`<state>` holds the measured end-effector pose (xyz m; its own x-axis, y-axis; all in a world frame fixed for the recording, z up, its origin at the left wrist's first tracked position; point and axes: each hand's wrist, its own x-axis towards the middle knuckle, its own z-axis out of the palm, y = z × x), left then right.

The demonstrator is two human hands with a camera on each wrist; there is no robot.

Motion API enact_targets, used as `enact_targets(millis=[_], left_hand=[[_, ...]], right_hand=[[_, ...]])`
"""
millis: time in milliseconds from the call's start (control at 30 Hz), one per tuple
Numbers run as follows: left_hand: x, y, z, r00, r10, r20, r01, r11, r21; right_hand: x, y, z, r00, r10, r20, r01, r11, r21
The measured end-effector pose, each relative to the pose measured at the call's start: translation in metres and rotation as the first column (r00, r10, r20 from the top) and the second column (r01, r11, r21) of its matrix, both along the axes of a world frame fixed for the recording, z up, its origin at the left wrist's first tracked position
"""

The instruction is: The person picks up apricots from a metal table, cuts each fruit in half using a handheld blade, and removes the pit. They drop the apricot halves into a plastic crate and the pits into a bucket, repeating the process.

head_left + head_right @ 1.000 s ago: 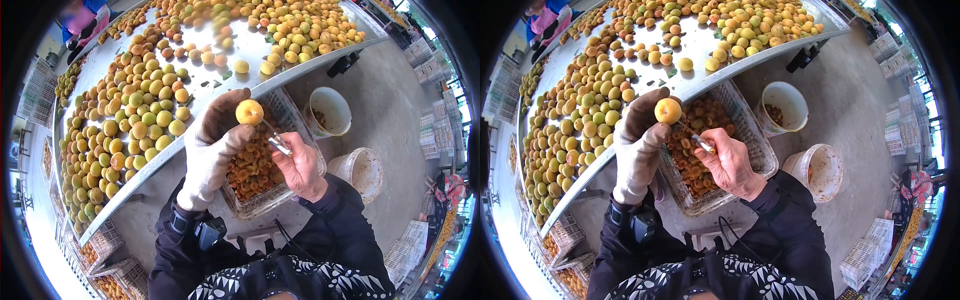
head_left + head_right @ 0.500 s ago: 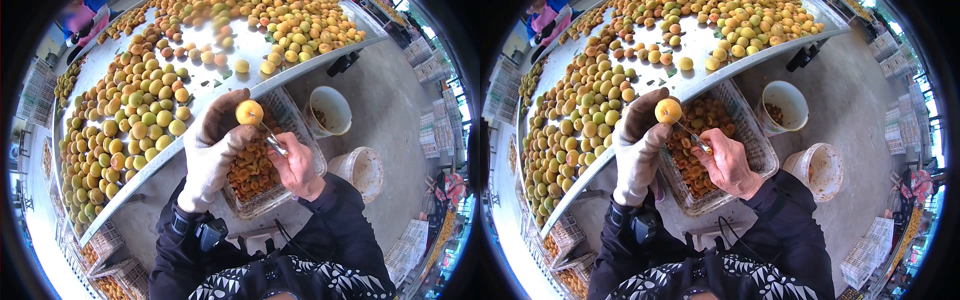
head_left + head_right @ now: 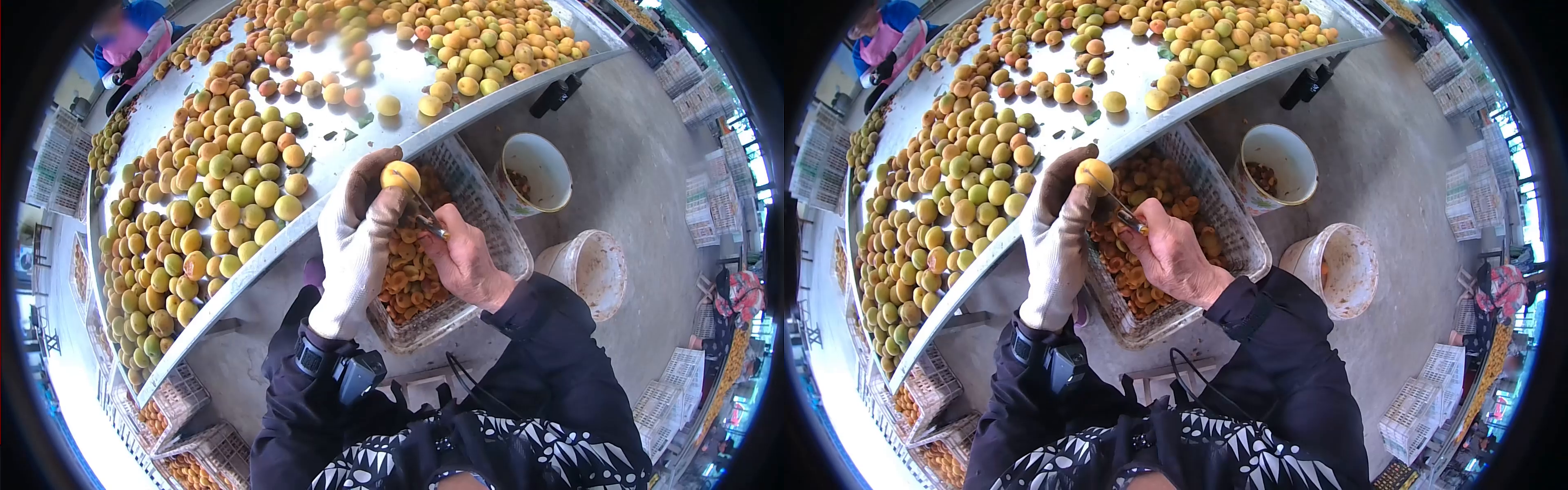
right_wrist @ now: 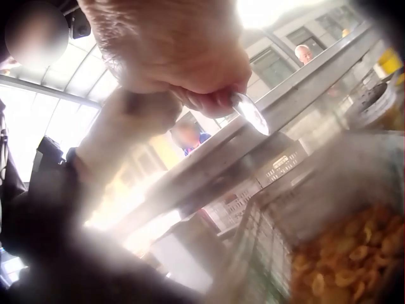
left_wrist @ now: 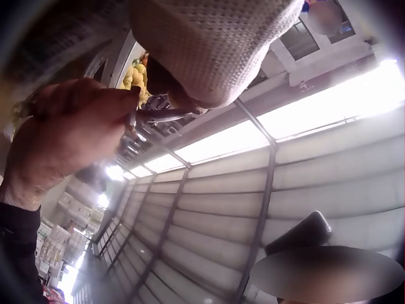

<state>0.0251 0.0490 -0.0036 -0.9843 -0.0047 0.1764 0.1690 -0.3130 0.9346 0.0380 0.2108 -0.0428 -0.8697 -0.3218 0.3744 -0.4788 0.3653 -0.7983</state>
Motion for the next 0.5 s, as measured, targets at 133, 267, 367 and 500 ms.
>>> enact_targets(millis=[133,267,367,500], left_hand=[[-0.003,-0.003,0.0,0.997,-0.049,0.054,0.05,0.999,-0.015],[-0.009,-0.006,-0.005,0.992,-0.097,0.084,0.097,0.995,0.003],[-0.012,-0.006,-0.009,0.962,-0.204,0.182,0.201,0.979,0.035],[-0.016,0.005,-0.012,0.963,-0.182,0.198,0.166,0.982,0.092]], right_hand=[[-0.001,-0.002,0.001,1.0,-0.027,-0.016,0.027,1.0,0.003],[-0.005,0.001,0.0,0.998,-0.045,-0.038,0.048,0.997,0.066],[-0.005,0.004,-0.002,0.997,-0.068,-0.045,0.072,0.993,0.098],[-0.003,0.004,-0.002,0.996,-0.092,0.001,0.091,0.994,0.061]])
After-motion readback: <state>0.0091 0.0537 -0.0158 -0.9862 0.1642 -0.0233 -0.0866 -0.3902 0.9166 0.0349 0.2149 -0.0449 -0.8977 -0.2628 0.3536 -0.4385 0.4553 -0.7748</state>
